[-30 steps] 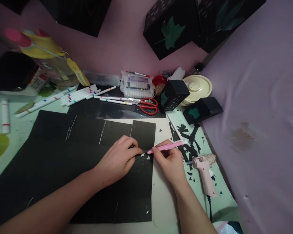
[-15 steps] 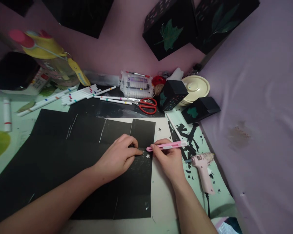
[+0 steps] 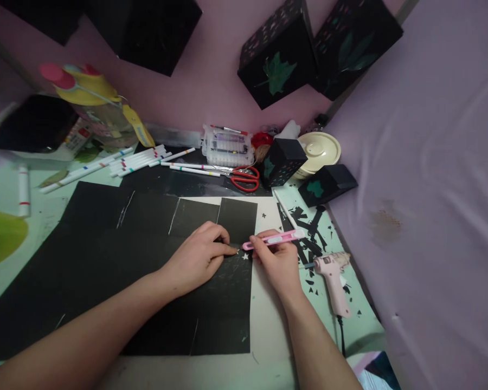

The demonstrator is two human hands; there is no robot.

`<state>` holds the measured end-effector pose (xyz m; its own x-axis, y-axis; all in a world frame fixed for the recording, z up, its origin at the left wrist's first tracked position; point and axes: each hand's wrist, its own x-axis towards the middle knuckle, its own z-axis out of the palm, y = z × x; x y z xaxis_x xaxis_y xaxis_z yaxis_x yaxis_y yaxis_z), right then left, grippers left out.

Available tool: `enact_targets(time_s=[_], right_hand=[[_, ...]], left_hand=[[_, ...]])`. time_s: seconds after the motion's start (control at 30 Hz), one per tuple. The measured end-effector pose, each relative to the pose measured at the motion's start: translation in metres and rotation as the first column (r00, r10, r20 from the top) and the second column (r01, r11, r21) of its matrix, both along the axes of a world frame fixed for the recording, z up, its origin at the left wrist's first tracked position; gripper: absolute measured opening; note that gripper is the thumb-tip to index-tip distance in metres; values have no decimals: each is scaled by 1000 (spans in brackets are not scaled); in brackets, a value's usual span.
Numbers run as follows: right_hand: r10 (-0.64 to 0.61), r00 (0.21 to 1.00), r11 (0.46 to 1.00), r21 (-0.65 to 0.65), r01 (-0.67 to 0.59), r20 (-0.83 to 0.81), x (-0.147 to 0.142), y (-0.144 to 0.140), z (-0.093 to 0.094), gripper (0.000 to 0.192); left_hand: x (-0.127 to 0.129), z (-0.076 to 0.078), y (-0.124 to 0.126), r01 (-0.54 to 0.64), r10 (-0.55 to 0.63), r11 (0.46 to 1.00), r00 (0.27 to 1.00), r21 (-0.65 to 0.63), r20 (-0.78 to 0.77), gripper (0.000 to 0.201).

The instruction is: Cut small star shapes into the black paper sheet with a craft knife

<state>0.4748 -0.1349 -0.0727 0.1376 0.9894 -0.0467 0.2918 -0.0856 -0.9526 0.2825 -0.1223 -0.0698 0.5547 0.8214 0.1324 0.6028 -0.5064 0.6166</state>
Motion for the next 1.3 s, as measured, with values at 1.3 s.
enact_targets(time_s=[1.3], right_hand=[[191, 970, 981, -4, -192, 151, 7, -5, 2, 21]], left_hand=[[0, -4, -1, 39, -36, 998, 998, 47, -57, 31]])
